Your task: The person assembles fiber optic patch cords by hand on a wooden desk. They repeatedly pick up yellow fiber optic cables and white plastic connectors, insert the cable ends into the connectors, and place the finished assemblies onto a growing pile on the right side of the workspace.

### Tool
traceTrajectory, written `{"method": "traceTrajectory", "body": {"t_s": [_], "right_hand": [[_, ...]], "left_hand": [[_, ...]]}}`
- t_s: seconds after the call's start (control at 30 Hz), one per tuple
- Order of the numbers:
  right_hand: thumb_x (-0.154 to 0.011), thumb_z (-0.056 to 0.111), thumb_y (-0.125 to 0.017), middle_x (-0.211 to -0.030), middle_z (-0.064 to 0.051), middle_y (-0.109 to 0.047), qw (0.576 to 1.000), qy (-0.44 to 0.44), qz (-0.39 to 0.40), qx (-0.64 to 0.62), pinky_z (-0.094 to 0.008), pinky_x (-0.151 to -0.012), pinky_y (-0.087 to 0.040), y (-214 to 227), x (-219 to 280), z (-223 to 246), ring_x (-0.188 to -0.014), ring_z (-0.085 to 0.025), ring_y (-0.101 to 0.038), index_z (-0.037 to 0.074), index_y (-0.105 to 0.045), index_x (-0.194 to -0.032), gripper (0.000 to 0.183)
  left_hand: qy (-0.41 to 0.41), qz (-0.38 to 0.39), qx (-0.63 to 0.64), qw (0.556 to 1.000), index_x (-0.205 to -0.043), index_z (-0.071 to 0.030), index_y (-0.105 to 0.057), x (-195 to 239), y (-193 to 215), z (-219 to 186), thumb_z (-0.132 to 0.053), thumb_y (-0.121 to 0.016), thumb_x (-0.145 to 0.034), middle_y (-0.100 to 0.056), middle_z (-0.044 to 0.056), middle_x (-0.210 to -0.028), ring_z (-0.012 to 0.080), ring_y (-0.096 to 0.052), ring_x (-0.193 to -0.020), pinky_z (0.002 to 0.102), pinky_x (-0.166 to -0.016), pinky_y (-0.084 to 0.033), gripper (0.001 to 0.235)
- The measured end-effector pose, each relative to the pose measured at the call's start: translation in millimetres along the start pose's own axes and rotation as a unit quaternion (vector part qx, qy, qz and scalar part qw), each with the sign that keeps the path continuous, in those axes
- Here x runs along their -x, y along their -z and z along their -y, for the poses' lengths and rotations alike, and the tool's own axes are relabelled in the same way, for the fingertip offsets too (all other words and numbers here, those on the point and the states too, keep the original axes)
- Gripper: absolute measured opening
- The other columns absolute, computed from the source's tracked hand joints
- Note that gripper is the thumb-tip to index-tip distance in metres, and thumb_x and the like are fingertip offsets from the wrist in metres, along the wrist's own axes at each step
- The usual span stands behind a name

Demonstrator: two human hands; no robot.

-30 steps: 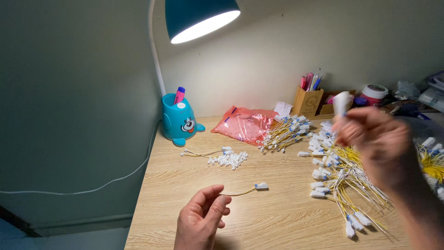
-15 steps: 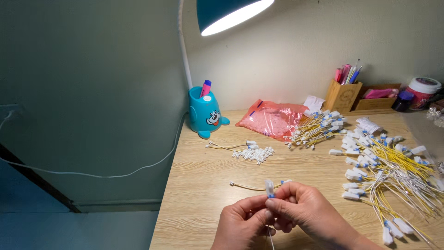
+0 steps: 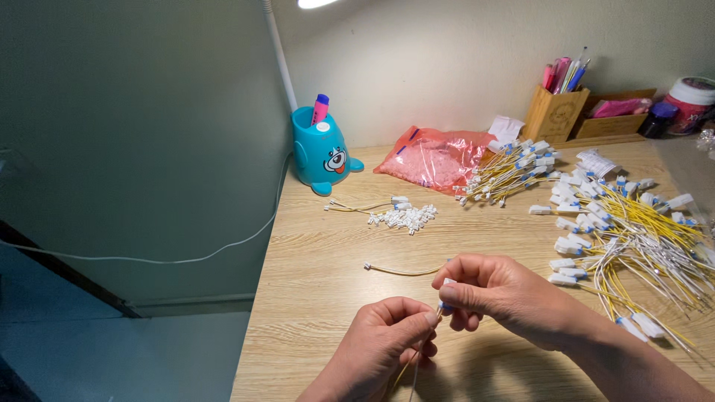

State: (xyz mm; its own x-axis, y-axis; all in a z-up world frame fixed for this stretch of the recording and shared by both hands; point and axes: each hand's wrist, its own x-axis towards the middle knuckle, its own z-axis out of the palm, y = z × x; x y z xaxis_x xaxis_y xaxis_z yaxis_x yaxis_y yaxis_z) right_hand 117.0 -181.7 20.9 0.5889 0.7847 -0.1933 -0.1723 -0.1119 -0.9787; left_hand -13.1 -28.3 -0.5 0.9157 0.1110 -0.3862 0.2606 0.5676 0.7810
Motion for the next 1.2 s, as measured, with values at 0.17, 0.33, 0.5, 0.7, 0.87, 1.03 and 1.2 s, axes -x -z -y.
{"method": "traceTrajectory", "body": {"t_s": [0.17,0.33,0.5,0.7,0.87,1.03,1.2], "right_hand": [[-0.086,0.011,-0.070,-0.064,-0.014,-0.066,0.999,-0.001,0.002,0.049,-0.030,-0.052,-0.047,-2,6,-1,-0.055,-0.021,-0.062,-0.001,-0.070,-0.089,0.013],[-0.084,0.014,-0.071,-0.070,-0.019,-0.073,0.995,-0.014,-0.073,0.064,-0.034,-0.052,-0.052,3,8,-11,-0.056,-0.026,-0.067,-0.005,-0.069,-0.080,0.020],[-0.086,0.010,-0.071,-0.074,-0.025,-0.069,0.973,-0.075,-0.216,-0.009,-0.026,-0.042,-0.027,34,6,-33,-0.052,-0.026,-0.051,0.000,-0.061,-0.095,0.017],[-0.083,0.026,-0.076,-0.064,-0.004,-0.072,0.915,-0.102,-0.253,0.298,-0.027,-0.063,-0.043,20,14,-20,-0.061,-0.013,-0.057,0.009,-0.076,-0.078,0.018],[-0.077,0.036,-0.072,-0.085,0.007,-0.073,0.800,0.206,-0.230,0.514,-0.030,-0.084,-0.044,14,6,-32,-0.086,-0.014,-0.065,0.024,-0.075,-0.081,0.013],[-0.084,0.025,-0.069,-0.079,0.005,-0.073,0.844,0.294,-0.083,0.440,-0.022,-0.058,-0.050,-20,-13,-34,-0.063,-0.008,-0.068,0.017,-0.077,-0.089,0.012],[-0.079,0.031,-0.075,-0.067,0.013,-0.072,0.779,0.359,-0.069,0.509,-0.032,-0.062,-0.040,-27,-34,-43,-0.059,-0.013,-0.063,0.025,-0.072,-0.076,0.008]], "left_hand": [[-0.016,0.008,-0.023,1.000,-0.080,0.002,-0.063,1,0,1,-0.006,-0.071,-0.086,-0.059,0.015,-0.069,0.0172,-0.052,-0.050,0.029,-0.050,-0.050,0.013],[-0.039,-0.009,-0.246,0.969,-0.080,-0.007,-0.062,6,5,-11,-0.019,-0.069,-0.092,-0.055,0.006,-0.060,0.0112,-0.047,-0.042,0.022,-0.036,-0.036,0.018],[-0.008,-0.082,-0.440,0.894,-0.082,-0.012,-0.071,17,12,-42,-0.018,-0.063,-0.087,-0.065,-0.004,-0.071,0.0079,-0.050,-0.050,0.022,-0.050,-0.043,0.011],[-0.069,-0.128,-0.570,0.808,-0.079,-0.020,-0.073,11,18,-35,-0.028,-0.060,-0.084,-0.074,-0.009,-0.079,0.0077,-0.065,-0.077,0.025,-0.074,-0.046,0.016],[-0.109,-0.143,-0.578,0.796,-0.081,-0.022,-0.072,1,24,-22,-0.029,-0.061,-0.085,-0.073,-0.009,-0.077,0.0098,-0.066,-0.076,0.028,-0.073,-0.047,0.014],[-0.132,-0.153,-0.582,0.787,-0.081,-0.024,-0.073,-5,24,-15,-0.032,-0.062,-0.084,-0.074,-0.010,-0.075,0.0101,-0.067,-0.073,0.028,-0.071,-0.048,0.014],[-0.144,-0.160,-0.566,0.796,-0.078,-0.025,-0.073,-11,33,-10,-0.035,-0.067,-0.082,-0.073,-0.010,-0.073,0.0083,-0.064,-0.066,0.028,-0.068,-0.048,0.012]]}}
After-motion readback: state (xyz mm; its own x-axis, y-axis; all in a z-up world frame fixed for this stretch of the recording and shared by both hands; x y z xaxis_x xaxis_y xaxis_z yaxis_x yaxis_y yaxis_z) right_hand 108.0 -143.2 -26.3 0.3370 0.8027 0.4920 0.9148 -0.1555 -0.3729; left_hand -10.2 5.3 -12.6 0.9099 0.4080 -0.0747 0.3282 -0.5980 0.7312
